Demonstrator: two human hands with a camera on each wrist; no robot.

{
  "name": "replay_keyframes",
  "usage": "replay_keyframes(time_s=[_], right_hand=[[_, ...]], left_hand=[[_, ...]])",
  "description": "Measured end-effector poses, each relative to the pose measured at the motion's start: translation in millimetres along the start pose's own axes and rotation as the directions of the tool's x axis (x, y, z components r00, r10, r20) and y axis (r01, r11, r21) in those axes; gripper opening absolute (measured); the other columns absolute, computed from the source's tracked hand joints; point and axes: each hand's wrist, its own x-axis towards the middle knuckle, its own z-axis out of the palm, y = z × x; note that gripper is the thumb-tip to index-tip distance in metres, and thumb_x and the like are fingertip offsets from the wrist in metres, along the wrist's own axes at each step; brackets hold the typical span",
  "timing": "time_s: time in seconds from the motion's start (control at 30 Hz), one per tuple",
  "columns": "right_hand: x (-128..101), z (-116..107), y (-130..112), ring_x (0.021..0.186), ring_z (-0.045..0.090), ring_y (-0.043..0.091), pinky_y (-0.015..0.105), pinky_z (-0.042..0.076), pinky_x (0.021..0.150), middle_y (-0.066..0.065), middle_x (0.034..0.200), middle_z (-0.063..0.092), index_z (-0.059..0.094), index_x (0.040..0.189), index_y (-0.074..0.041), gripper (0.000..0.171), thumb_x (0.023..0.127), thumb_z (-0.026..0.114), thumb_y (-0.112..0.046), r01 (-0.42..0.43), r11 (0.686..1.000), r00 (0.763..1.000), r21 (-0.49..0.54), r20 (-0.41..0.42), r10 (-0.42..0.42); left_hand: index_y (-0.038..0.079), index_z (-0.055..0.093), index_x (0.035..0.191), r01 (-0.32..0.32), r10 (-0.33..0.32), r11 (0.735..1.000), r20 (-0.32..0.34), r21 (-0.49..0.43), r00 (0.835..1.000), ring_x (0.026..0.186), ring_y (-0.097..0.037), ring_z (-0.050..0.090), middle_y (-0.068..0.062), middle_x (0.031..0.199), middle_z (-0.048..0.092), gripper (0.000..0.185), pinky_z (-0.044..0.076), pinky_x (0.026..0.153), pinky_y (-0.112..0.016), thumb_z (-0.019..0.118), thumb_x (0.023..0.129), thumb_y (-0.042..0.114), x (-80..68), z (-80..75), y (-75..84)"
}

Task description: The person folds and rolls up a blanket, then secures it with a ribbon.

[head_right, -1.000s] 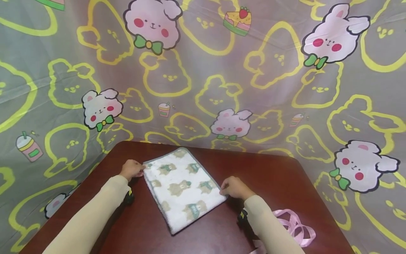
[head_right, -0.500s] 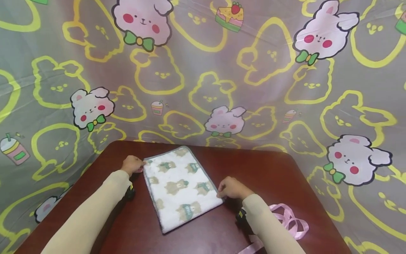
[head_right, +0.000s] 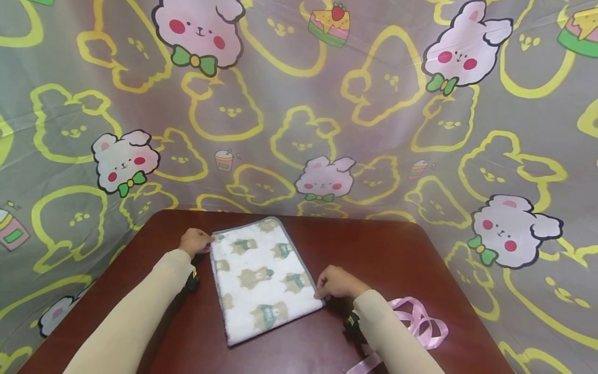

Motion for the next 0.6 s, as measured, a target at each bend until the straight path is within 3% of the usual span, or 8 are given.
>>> replay_keyframes(time_s=[0.27,0.6], right_hand=[[-6,5,-7,0.048,0.052,0.008,0.025,0.044,0.047,-0.006,0.056,0.058,0.068,0.063,-0.014,0.021,0.081,0.079,-0.019,0.044,0.999,0.996,-0.005,0.079,-0.044],[-16,14,-14,0.046,0.046,0.006,0.023,0.039,0.044,-0.002,0.053,0.059,0.068,0.06,-0.011,0.026,0.08,0.08,-0.021,0.032,0.999,0.995,0.031,0.098,-0.035]], left_hand=[[-0.006,0.07,0.096,-0.035,0.035,0.999,-0.006,0.029,0.999,0.067,-0.017,0.066,-0.015,0.089,0.068,0.024,0.054,0.06,-0.032,0.067,0.092,0.018,5.7,12.2,4.9],[-0.003,0.072,0.093,-0.08,0.084,0.991,-0.03,0.103,0.996,0.068,-0.02,0.064,-0.011,0.082,0.068,0.023,0.053,0.062,-0.035,0.067,0.092,0.019,15.0,26.3,16.0]])
